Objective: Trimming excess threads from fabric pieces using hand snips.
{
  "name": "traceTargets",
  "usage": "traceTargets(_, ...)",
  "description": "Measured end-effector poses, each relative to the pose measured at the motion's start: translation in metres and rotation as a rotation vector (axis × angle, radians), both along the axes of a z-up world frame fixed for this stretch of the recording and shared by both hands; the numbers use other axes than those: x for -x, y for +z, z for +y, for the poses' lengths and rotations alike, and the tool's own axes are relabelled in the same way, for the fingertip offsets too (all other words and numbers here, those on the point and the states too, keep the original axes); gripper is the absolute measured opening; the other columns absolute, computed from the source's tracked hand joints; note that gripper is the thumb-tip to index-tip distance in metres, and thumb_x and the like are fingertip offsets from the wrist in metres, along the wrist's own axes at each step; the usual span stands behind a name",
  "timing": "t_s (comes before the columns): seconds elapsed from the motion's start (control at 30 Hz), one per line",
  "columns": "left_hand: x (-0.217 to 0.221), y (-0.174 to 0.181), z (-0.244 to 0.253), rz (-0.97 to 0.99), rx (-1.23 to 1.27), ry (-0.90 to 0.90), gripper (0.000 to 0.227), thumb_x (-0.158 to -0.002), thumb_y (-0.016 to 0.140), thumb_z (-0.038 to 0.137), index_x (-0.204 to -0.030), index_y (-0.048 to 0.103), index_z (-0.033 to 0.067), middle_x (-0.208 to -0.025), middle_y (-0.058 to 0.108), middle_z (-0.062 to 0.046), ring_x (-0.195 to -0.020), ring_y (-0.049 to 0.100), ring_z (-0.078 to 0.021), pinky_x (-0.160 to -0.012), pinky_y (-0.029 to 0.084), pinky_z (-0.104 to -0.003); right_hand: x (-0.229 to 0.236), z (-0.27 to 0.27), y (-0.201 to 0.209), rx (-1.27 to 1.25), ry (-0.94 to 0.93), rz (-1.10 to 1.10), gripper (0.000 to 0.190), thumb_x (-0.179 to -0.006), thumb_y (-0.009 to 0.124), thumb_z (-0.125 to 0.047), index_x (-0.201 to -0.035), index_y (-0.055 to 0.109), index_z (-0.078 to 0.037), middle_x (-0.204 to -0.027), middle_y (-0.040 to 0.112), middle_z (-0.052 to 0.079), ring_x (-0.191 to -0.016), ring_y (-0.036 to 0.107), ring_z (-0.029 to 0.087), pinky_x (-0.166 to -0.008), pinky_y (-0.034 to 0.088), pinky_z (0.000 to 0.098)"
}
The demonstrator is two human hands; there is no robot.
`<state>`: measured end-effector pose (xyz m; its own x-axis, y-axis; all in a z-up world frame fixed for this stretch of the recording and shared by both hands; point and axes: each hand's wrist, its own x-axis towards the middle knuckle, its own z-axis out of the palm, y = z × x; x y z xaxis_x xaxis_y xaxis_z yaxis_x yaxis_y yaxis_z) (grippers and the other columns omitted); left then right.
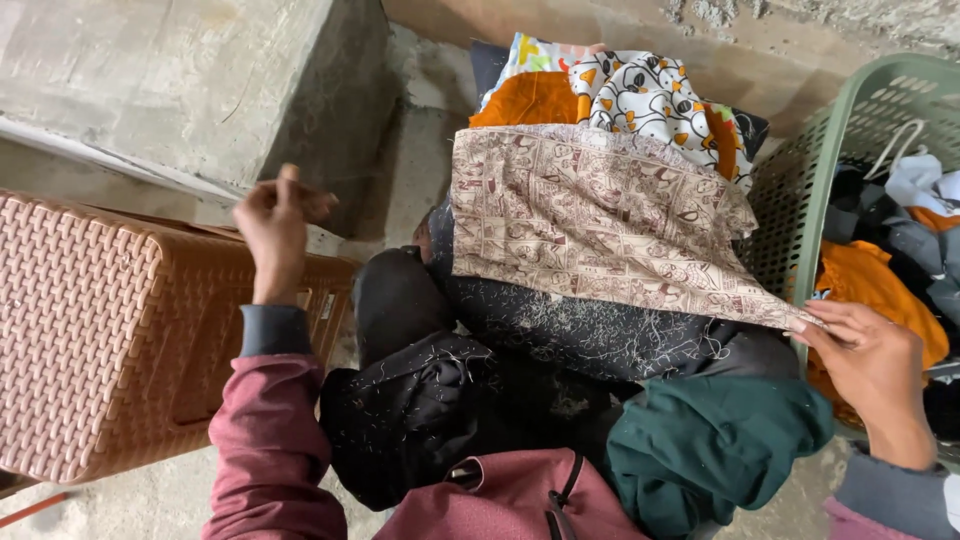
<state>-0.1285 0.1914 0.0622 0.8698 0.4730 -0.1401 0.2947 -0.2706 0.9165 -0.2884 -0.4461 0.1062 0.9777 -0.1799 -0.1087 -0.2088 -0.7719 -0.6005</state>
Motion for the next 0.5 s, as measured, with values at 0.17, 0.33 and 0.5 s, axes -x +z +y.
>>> traceTargets(0.17, -0.023, -0.01, 0.03, -0.59, 0.444, 0.342, 0.023, -0.1, 0.07, 0.014, -0.083, 0.057, 0.0047, -0.079, 0.076, -0.019, -0.07, 0.081, -0.022, -0.065, 0.072, -0.026, -0.002, 0.001, -0.002, 0.102, 0.039, -0.05, 0.038, -0.094, 0.074, 0.002, -0.13, 0.066, 0.011, -0.123, 0.067, 0.03, -0.113, 0.065, 0.049, -0.108, 0.058, 0.0595)
traceTargets(0.33, -0.033, -0.014, 0.051, -0.731, 0.463, 0.556, 0.022, -0.093, 0.072, 0.014, -0.08, 0.057, 0.0045, -0.079, 0.076, -0.02, -0.069, 0.081, -0.0221, -0.067, 0.074, -0.03, -0.001, 0.0, -0.006, 0.083, 0.011, -0.044, 0.037, -0.094, 0.074, 0.005, -0.129, 0.066, 0.013, -0.123, 0.067, 0.03, -0.112, 0.066, 0.048, -0.105, 0.059, 0.0578)
traceTargets(0.5, -0.027, -0.021, 0.043, -0.408, 0.166, 0.495, 0.018, -0.094, 0.074, 0.0, -0.103, 0.065, 0.012, -0.116, 0.068, -0.008, -0.093, 0.074, -0.017, -0.078, 0.078, -0.025, -0.002, -0.008, -0.017, 0.101, 0.004, -0.08, 0.031, -0.093, 0.078, 0.006, -0.122, 0.071, 0.015, -0.117, 0.072, 0.028, -0.104, 0.07, 0.042, -0.097, 0.063, 0.0528)
